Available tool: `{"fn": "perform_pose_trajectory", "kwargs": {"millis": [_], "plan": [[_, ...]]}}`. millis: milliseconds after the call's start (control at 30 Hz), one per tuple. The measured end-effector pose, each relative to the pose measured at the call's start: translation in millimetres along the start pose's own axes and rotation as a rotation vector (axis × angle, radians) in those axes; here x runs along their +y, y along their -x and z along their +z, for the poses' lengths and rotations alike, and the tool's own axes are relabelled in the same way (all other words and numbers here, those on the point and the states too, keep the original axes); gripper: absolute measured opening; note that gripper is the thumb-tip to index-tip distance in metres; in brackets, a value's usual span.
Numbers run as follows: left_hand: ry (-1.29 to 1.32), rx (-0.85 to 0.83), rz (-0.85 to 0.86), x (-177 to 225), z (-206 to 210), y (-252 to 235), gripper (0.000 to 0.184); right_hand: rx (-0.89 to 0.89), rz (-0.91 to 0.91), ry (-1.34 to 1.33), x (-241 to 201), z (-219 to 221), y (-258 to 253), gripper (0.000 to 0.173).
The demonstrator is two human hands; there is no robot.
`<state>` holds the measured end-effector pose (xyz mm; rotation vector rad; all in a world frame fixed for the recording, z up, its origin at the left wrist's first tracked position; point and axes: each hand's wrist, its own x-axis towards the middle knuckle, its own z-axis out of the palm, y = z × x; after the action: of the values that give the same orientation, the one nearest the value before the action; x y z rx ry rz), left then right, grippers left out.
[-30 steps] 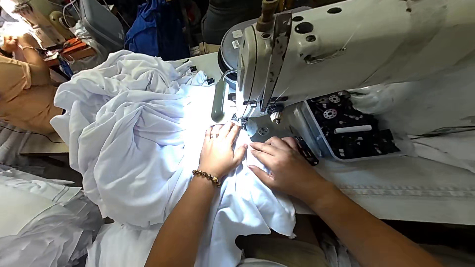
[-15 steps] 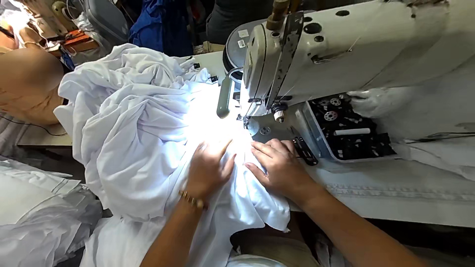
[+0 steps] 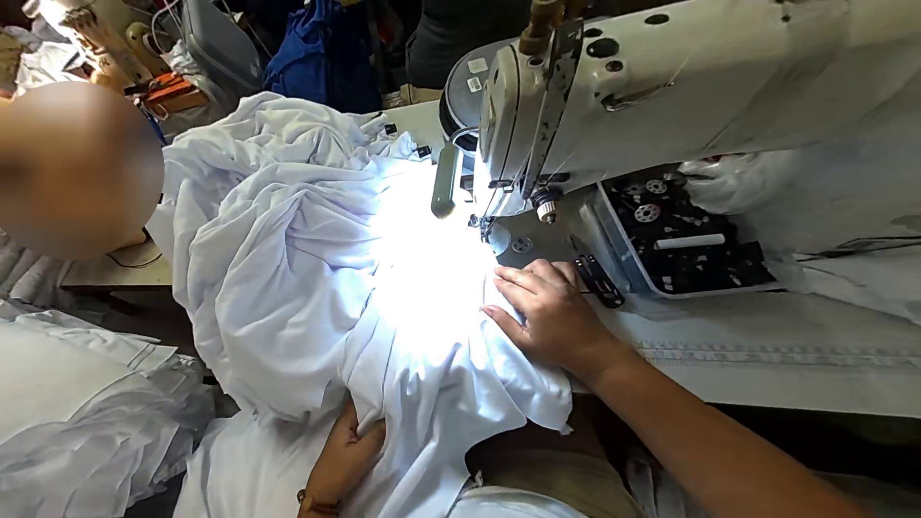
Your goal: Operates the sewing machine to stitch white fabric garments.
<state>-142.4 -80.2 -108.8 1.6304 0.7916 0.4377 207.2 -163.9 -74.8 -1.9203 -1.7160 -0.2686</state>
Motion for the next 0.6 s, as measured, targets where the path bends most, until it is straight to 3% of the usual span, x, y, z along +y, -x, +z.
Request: {"fn": "perform_pose_trajectory", "kwargs": {"millis": [67, 133, 167, 233, 333, 433, 533, 600], "plan": [[0.086, 0.059, -0.035, 26.9, -7.4, 6.2, 0.025, 0.003, 0.002, 0.004, -0.7, -0.4, 0.0, 0.052], [0.001, 0.254, -0.069, 78.5, -20.9, 17.7, 0.034, 0.006, 0.007, 0.009, -2.2, -1.5, -0.2, 0.053], [-0.107, 0.343, -0.039, 108.2, -32.1, 16.6, 0.028, 0.008, 0.017, 0.016, -4.0, -2.1, -0.1, 0.054], [-0.464, 0.476, 0.159, 155.6, -63.7, -0.2, 0.025, -0.003, 0.056, 0.039, -12.1, -2.2, 0.7, 0.060], [-1.029, 0.594, 0.503, 205.6, -100.3, -54.8, 0.040, -0.057, 0.148, 0.093, -36.2, -1.4, -2.7, 0.071], [-1.255, 0.598, 0.653, 210.1, -112.8, -128.7, 0.037, -0.073, 0.224, 0.146, -55.5, 3.3, -7.3, 0.073], [-1.390, 0.332, 0.511, 177.0, -117.8, -178.9, 0.039, -0.106, 0.263, 0.153, -62.9, 2.2, -9.4, 0.068], [-1.437, 0.264, 0.314, 173.2, -104.9, -184.0, 0.049, -0.128, 0.264, 0.158, -64.0, -0.5, -8.7, 0.071]]}}
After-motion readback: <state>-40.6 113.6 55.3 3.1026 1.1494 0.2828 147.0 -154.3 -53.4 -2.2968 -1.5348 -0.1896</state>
